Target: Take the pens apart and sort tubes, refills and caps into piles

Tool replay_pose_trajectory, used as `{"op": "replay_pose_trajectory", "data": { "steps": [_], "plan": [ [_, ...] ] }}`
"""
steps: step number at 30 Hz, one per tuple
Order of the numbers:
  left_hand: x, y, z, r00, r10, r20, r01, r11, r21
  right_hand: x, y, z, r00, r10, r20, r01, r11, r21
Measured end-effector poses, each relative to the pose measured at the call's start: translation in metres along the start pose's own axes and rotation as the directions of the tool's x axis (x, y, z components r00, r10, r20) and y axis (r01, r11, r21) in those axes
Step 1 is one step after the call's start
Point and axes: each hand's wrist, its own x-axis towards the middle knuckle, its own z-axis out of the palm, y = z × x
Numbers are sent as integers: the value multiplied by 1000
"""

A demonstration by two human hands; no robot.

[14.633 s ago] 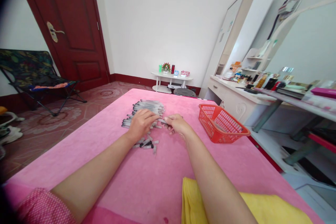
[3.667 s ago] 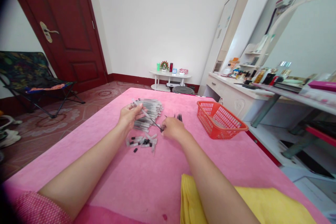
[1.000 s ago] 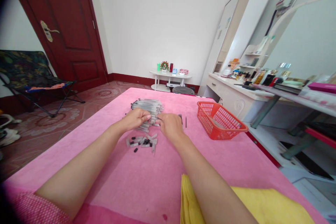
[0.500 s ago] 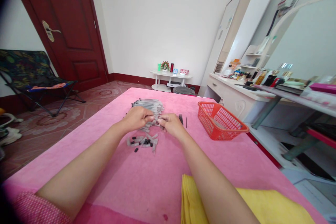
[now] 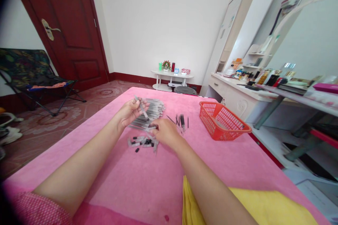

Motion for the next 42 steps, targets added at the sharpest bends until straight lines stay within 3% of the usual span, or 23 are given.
{"op": "replay_pose_trajectory", "data": {
  "steps": [4, 7, 9, 11, 16, 22, 27, 33, 38, 42],
  "plan": [
    [1, -3, 0, 1000, 20, 1, -19, 996, -85, 4, -5, 2, 1000, -20, -1, 19, 934, 357],
    [0, -7, 3, 1000, 26, 0, -26, 996, -84, 8, -5, 1, 996, 92, 24, -87, 782, 617],
    [-1, -10, 7, 1000, 26, -9, -27, 997, -74, 9, -4, 1, 988, 151, 32, -132, 725, 675],
    [-2, -12, 9, 999, 24, -24, -25, 998, -52, 9, -2, 0, 983, 186, -10, -132, 732, 669],
    [-3, -15, 10, 999, 43, -32, -42, 999, 33, 8, 7, -3, 951, 224, -211, -88, 854, 513],
    [-7, -15, 15, 998, 43, -51, -39, 997, 70, 10, 11, -4, 964, 251, -91, -152, 795, 587],
    [-6, -17, 13, 998, 47, -50, -44, 997, 63, 9, 13, -3, 935, 215, -281, -85, 908, 411],
    [-6, -17, 14, 997, 35, -63, -31, 997, 67, 10, 12, -3, 966, 233, -117, -139, 841, 523],
    [-6, -18, 13, 996, 27, -82, -21, 997, 71, 10, 12, -4, 934, 246, -261, -93, 870, 485],
    [-4, -20, 10, 997, 29, -73, -24, 997, 68, 10, 12, -4, 964, 255, -69, -158, 766, 622]
  ]
}}
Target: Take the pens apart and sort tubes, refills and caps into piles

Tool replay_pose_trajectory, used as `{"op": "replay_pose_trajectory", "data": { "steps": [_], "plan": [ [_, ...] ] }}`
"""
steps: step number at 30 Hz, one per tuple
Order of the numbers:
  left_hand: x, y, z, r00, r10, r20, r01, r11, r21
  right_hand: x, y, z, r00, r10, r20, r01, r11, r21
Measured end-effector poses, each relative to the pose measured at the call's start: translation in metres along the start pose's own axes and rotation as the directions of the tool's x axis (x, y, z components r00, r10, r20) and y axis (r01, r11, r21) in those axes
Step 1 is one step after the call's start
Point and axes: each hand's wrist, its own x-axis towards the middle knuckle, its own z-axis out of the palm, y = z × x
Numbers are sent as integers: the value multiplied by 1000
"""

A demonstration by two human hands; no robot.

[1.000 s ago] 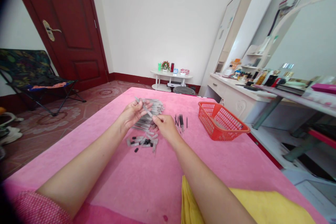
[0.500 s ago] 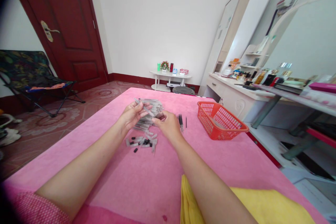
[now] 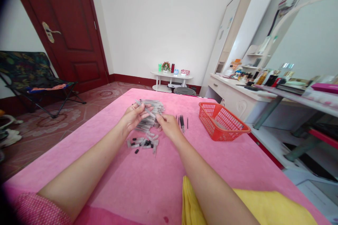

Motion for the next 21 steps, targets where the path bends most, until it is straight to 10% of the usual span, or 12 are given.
{"op": "replay_pose_trajectory", "data": {
  "steps": [21],
  "plan": [
    [1, -3, -2, 1000, -26, 1, 26, 1000, 6, -3, -6, 0, 996, 75, 43, -78, 995, 56]
  ]
}}
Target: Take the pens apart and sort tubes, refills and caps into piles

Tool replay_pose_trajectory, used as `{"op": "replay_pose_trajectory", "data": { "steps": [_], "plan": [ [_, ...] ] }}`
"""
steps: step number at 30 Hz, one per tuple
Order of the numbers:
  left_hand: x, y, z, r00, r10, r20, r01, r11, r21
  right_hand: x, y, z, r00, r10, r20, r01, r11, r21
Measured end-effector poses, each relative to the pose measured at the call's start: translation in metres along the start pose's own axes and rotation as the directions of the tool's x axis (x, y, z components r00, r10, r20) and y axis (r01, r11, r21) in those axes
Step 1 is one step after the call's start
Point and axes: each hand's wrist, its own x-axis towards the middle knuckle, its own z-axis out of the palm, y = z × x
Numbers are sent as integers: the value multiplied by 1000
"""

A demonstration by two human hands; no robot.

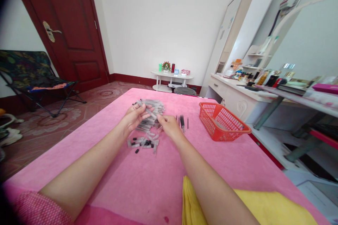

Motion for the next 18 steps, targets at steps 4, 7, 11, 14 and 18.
{"op": "replay_pose_trajectory", "data": {
  "steps": [4, 7, 11, 14, 18],
  "plan": [
    [0, 0, 0, 1000, 4, -30, -4, 1000, 0, 1, 4, -3, 997, -67, -36, 63, 991, -120],
    [3, 2, -4, 995, 11, -98, -13, 1000, -20, 2, 10, -7, 980, -153, -130, 116, 960, -254],
    [11, 8, -15, 974, 42, -222, -62, 995, -84, 2, 11, -11, 974, -143, -175, 87, 952, -293],
    [15, 13, -21, 951, 79, -299, -121, 985, -124, 1, 3, -14, 985, -40, -166, 13, 988, -157],
    [13, 15, -19, 959, 67, -275, -103, 988, -119, -3, -11, -15, 967, 233, -105, -185, 923, 337]
  ]
}}
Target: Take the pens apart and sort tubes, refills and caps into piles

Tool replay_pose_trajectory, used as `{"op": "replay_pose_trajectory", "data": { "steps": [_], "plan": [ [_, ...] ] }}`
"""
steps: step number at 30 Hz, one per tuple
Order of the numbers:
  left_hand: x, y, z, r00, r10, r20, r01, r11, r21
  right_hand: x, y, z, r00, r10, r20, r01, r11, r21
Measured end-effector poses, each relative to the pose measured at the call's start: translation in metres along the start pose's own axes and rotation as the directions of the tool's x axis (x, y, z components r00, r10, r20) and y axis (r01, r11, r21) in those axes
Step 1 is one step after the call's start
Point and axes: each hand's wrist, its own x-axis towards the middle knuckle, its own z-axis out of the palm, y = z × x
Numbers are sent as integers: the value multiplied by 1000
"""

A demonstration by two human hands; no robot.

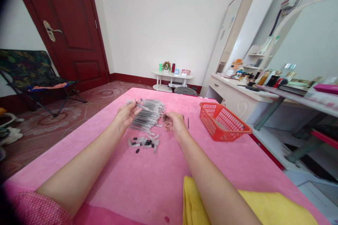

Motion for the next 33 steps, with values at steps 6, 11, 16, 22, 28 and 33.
{"op": "replay_pose_trajectory", "data": {
  "steps": [6, 11, 16, 22, 28, 33],
  "plan": [
    [-20, -11, 16, 982, -101, 157, 75, 983, 166, -2, 3, 5, 991, -25, 131, 34, 997, -65],
    [-17, -9, 13, 989, -81, 127, 48, 967, 249, -4, 0, -5, 922, -51, 384, 270, 796, -541],
    [5, 11, -8, 994, 76, -78, -67, 991, 114, -2, -19, -49, 873, 169, 457, 311, 528, -790],
    [7, 8, -11, 996, 7, -91, -3, 999, 45, 13, -15, -95, 1000, 6, -14, -15, 207, -978],
    [-10, -15, 6, 996, -82, 43, 78, 993, 93, 14, -9, -72, 965, -251, -70, -13, 221, -975],
    [-29, -32, 22, 980, -138, 141, 120, 984, 128, 1, -16, -22, 921, -333, 201, 325, 374, -869]
  ]
}}
